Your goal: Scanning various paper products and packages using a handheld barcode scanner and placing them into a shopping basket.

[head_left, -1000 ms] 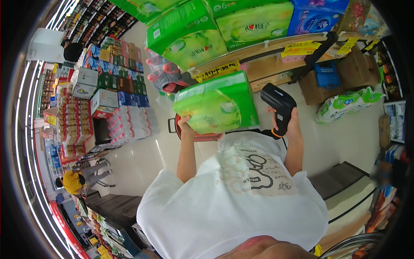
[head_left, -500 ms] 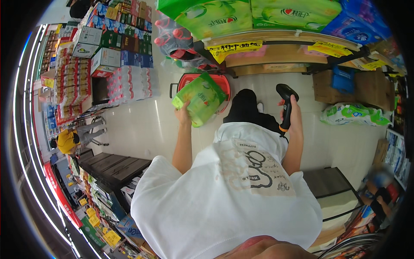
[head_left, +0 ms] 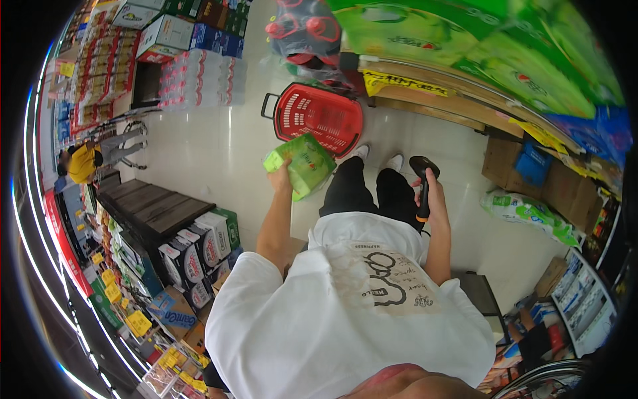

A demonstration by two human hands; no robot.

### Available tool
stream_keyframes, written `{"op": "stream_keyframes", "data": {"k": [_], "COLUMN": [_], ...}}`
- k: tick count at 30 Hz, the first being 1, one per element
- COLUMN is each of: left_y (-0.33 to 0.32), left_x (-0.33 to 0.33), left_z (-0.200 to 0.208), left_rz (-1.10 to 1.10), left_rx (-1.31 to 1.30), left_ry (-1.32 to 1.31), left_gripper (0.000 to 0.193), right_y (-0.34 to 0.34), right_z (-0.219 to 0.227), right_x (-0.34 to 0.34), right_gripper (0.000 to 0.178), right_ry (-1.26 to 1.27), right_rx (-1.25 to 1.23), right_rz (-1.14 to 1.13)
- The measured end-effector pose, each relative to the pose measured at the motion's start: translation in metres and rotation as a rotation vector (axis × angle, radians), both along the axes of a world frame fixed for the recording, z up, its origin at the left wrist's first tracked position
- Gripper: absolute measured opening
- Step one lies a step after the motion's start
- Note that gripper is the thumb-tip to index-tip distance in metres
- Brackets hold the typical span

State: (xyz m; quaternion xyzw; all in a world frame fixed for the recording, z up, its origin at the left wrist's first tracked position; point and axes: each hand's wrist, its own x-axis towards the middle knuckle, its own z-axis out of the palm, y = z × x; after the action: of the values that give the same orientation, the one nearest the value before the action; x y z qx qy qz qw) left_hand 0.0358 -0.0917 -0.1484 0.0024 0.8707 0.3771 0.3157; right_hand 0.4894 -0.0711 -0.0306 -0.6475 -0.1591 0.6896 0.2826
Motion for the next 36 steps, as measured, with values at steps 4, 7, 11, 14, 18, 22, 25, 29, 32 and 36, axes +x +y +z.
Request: {"op": "stream_keyframes", "data": {"k": [4, 7, 11, 14, 18, 22, 25, 29, 32, 36], "left_y": [0.028, 0.049, 0.081, 0.104, 0.141, 0.163, 0.173, 0.180, 0.202, 0.211], "left_x": [-0.025, -0.046, -0.081, -0.104, -0.119, -0.139, -0.141, -0.153, -0.158, -0.154], "left_z": [-0.018, -0.034, -0.056, -0.080, -0.100, -0.161, -0.198, -0.247, -0.276, -0.318], "left_rz": [-0.139, -0.322, -0.414, -0.479, -0.637, -0.697, -0.672, -0.761, -0.890, -1.059], "left_rx": [-0.200, -0.120, -0.107, -0.034, -0.135, -0.104, -0.227, -0.259, -0.383, -0.429], "left_ry": [0.206, 0.277, 0.343, 0.349, 0.404, 0.375, 0.353, 0.412, 0.353, 0.484], "left_gripper": [0.081, 0.079, 0.080, 0.084, 0.090, 0.094, 0.094, 0.094, 0.102, 0.101], "right_y": [0.019, 0.019, 0.010, 0.009, 0.011, 0.003, -0.008, -0.019, -0.027, -0.045], "right_z": [0.000, 0.002, -0.002, -0.004, -0.021, -0.042, -0.061, -0.083, -0.094, -0.106], "right_x": [-0.033, -0.068, -0.113, -0.143, -0.176, -0.190, -0.200, -0.206, -0.207, -0.206], "right_gripper": [0.059, 0.058, 0.052, 0.047, 0.046, 0.046, 0.043, 0.042, 0.041, 0.037], "right_ry": [-0.088, -0.116, -0.143, -0.135, -0.121, -0.164, -0.205, -0.251, -0.301, -0.303], "right_rx": [-0.008, 0.017, -0.035, -0.105, -0.163, -0.219, -0.287, -0.374, -0.399, -0.446], "right_rz": [0.127, 0.202, 0.293, 0.314, 0.342, 0.353, 0.316, 0.369, 0.411, 0.404]}}
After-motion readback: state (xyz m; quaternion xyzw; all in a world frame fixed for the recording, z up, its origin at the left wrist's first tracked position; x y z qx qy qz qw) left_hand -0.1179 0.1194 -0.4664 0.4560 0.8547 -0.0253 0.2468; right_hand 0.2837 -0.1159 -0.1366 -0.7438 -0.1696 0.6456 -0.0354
